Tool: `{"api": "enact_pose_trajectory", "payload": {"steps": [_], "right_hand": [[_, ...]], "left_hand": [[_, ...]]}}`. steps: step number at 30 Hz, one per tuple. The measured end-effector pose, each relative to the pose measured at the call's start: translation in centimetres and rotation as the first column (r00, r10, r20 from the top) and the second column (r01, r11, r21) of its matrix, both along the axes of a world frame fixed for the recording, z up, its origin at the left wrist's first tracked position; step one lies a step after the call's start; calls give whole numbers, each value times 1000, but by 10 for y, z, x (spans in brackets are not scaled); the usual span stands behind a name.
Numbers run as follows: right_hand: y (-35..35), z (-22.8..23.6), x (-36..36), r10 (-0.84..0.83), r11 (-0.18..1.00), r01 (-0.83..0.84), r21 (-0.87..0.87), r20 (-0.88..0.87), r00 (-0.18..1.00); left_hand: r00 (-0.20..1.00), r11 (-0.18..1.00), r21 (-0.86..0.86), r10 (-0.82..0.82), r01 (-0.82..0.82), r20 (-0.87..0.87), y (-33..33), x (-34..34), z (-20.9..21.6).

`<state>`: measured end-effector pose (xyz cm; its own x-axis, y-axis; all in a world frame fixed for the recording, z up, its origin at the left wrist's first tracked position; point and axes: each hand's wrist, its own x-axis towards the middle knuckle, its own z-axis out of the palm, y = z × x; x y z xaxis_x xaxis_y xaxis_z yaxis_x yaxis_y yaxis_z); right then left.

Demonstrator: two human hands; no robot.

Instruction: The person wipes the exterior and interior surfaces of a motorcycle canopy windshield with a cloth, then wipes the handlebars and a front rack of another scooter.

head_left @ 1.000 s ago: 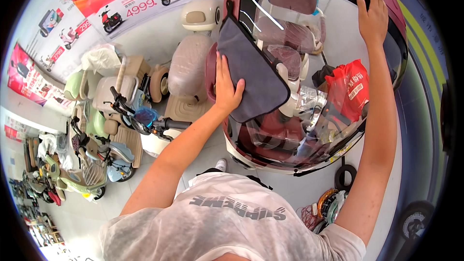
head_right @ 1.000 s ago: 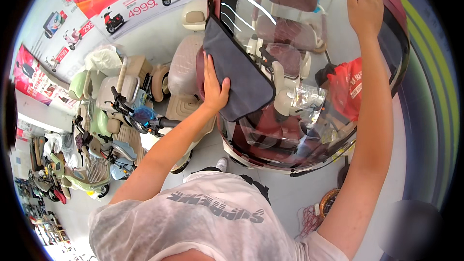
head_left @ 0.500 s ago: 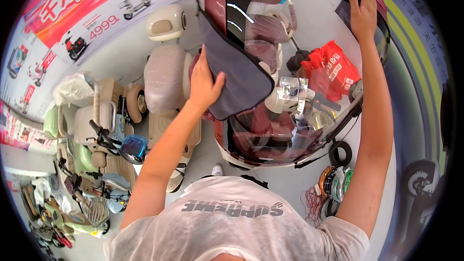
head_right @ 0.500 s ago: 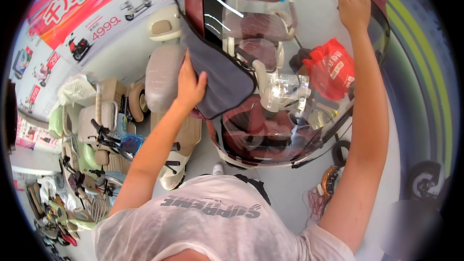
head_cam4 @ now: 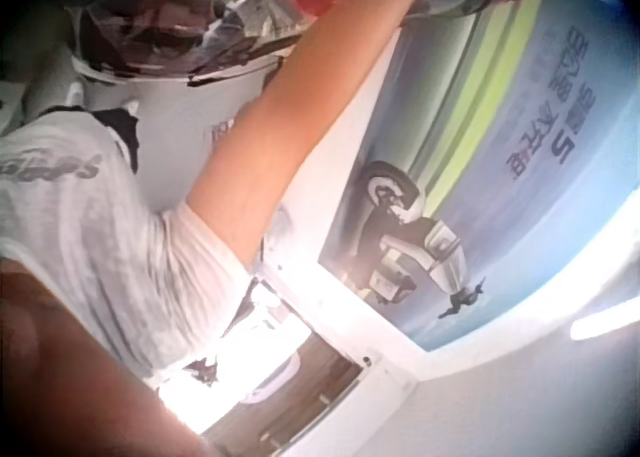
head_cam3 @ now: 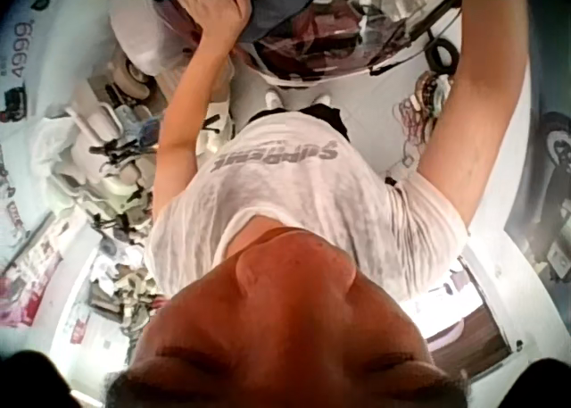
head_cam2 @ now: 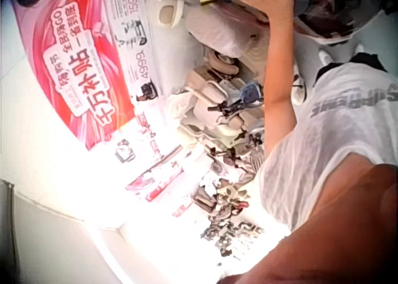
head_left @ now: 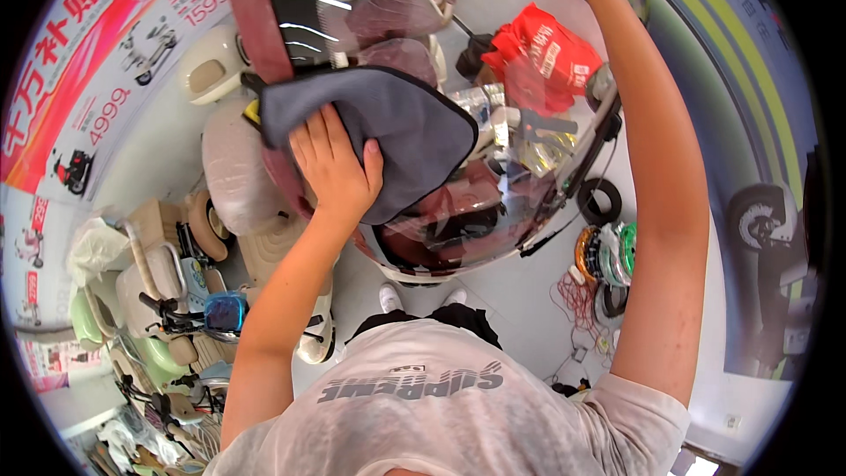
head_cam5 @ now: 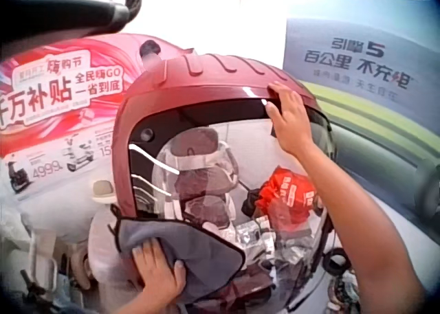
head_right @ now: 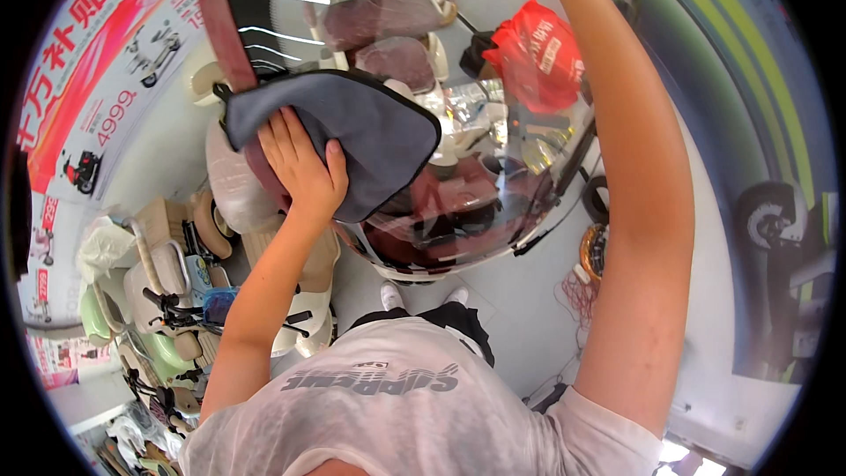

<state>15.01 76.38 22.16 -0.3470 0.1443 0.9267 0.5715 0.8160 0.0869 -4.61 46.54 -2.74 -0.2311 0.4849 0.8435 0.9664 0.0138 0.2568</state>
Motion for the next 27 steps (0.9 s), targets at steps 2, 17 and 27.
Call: {"api": "enact_pose_trajectory", "payload": {"steps": [2,17,27], "right_hand": [[4,6,11,-25,993,24,114,6,1000],[-158,-116,248,82,976,-34,-213,222,972],[-358,-591,643,14,-298,480,-825,499,866]], "left_hand": [[996,988,-154,-13,0,-84,0,19,-6],[981,978,-117,160,-172,-109,-16,109,-126],[970,784,-572,190,-243,-152,-46,243,-247]]}}
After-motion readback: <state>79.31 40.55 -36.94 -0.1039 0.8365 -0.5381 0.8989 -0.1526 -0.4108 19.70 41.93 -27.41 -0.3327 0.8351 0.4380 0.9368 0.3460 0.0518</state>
